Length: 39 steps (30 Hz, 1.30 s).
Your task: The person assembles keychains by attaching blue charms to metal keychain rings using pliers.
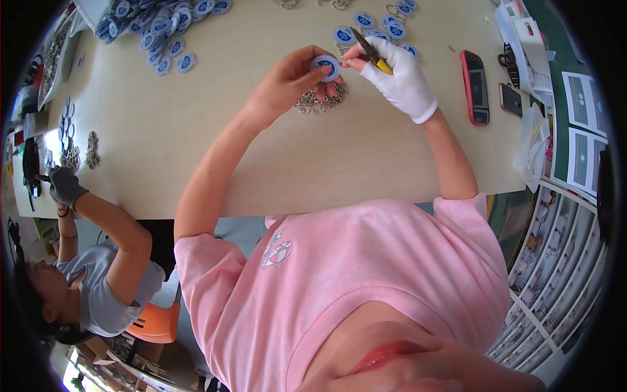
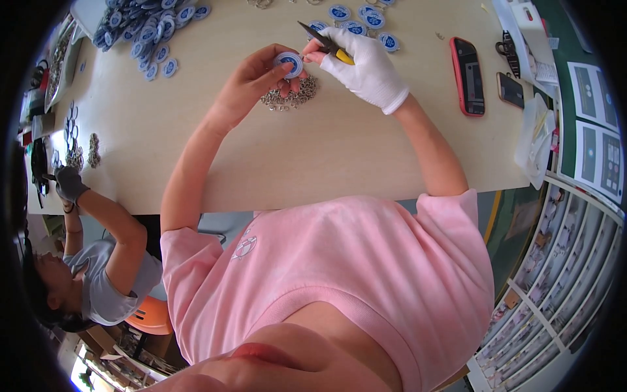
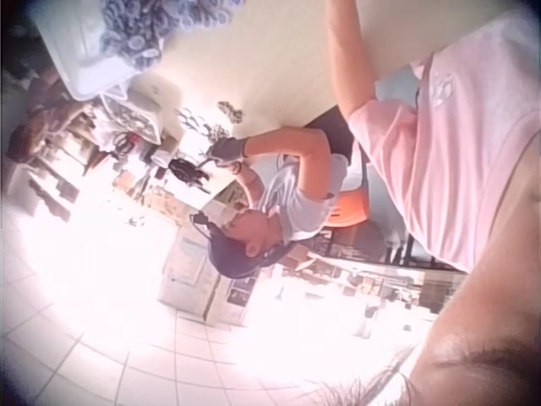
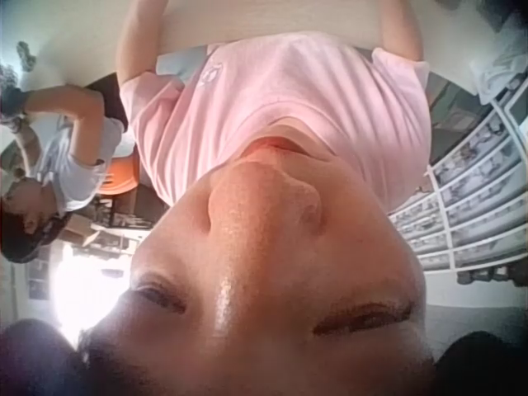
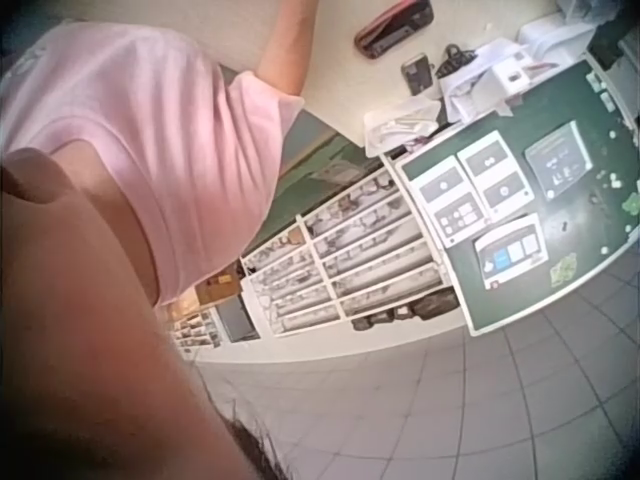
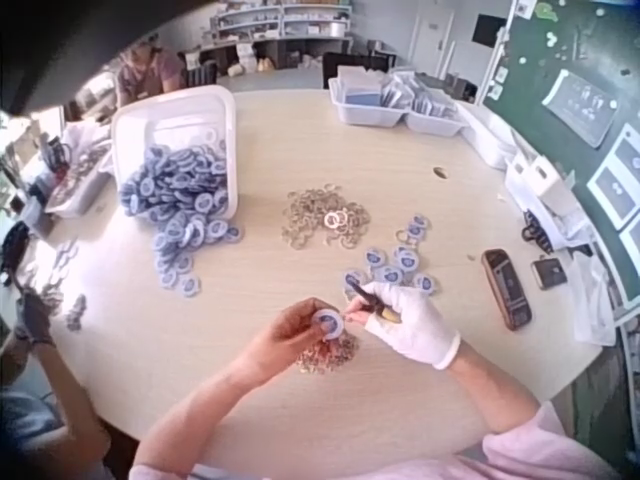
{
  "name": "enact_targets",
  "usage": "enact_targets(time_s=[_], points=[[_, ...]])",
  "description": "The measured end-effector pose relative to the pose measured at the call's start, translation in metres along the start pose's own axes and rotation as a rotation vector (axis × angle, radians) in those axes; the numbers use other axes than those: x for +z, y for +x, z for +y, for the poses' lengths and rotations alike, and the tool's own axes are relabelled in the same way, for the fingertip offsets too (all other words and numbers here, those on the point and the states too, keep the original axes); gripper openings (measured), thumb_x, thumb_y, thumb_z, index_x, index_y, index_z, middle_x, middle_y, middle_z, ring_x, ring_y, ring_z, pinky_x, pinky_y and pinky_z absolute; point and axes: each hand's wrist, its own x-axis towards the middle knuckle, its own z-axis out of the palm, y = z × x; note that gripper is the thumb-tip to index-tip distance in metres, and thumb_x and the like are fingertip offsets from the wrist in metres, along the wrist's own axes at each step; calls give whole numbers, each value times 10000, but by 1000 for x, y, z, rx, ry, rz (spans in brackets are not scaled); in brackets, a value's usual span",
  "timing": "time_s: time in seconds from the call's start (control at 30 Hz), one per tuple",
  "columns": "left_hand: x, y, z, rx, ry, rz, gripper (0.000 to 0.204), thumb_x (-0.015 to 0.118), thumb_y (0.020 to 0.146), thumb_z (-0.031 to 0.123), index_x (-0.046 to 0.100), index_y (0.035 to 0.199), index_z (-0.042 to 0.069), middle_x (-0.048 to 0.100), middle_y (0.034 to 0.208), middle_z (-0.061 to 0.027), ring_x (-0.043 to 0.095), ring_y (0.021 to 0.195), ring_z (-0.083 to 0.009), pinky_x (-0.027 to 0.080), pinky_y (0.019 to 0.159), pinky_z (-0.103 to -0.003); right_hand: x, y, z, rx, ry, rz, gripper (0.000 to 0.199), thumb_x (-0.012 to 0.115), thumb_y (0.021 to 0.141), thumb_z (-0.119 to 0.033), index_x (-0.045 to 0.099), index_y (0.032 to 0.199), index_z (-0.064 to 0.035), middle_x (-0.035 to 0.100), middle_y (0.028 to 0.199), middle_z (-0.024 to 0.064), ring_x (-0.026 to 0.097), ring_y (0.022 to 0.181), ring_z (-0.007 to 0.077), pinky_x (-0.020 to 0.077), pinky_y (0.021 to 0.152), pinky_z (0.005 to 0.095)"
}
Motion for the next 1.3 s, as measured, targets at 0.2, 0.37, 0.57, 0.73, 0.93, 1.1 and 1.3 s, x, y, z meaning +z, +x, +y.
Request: enact_targets(time_s=[0.2, 0.37, 0.57, 0.73, 0.93, 1.1, 1.3], points=[[2, 0, -5, -11, 106, 49, 151, 490, 1001, 118, 539, 1105, 20, 659, 891, -44, 534, 692, -68, 458, 601, -232, 4, -1, 6, -81, -138, -7, 267, 701, 878, -204, 631, 1079, -43, 696, 914, 114, 680, 823, 227, 518, 747, 319], [0, -4, -3, -87, 249, 41, 126, 493, 989, 116, 518, 1085, 37, 632, 829, -34, 498, 662, -69, 427, 579, -239, -1, -2, -2, 4, -259, -145, 354, 663, 895, -43, 532, 1222, -10, 675, 1079, 67, 648, 983, 121, 512, 886, 268], [3, -6, -3, -31, 342, 8, 146, 506, 990, 144, 508, 1087, 34, 606, 802, -55, 513, 668, -115, 439, 598, -274, -2, -3, 1, 7, -101, -142, 317, 657, 894, -29, 527, 1183, -18, 648, 1075, 45, 619, 918, 103, 506, 891, 275], [10, -6, 1, 111, 396, 24, 239, 636, 940, 180, 502, 1061, 25, 620, 801, -84, 544, 668, -149, 467, 603, -292, -4, -2, -6, 87, 63, -167, 284, 661, 895, -33, 531, 1147, -31, 608, 1009, 13, 580, 898, 86, 488, 872, 252], [11, -4, 6, 101, 477, 169, 212, 730, 865, 194, 652, 905, 1, 632, 713, -85, 549, 602, -144, 479, 591, -291, -2, 1, -10, 142, 68, -218, 250, 664, 894, -38, 556, 1120, -35, 597, 991, 11, 568, 886, 76, 474, 851, 246], [1, -5, 6, 206, 605, 257, 167, 743, 837, 164, 710, 891, 9, 666, 733, -96, 583, 609, -149, 492, 602, -290, -5, 24, -6, 82, -28, -228, 231, 677, 889, -161, 618, 1073, -33, 666, 867, 44, 618, 816, 97, 491, 787, 263], [-12, -2, 6, 264, 664, 332, 140, 725, 844, 111, 720, 937, 7, 704, 824, -68, 622, 679, -137, 513, 640, -267, -31, 109, 22, -497, -335, 33, 364, 680, 841, -356, 667, 1066, -71, 642, 889, 209, 638, 804, 361, 484, 693, 441]])
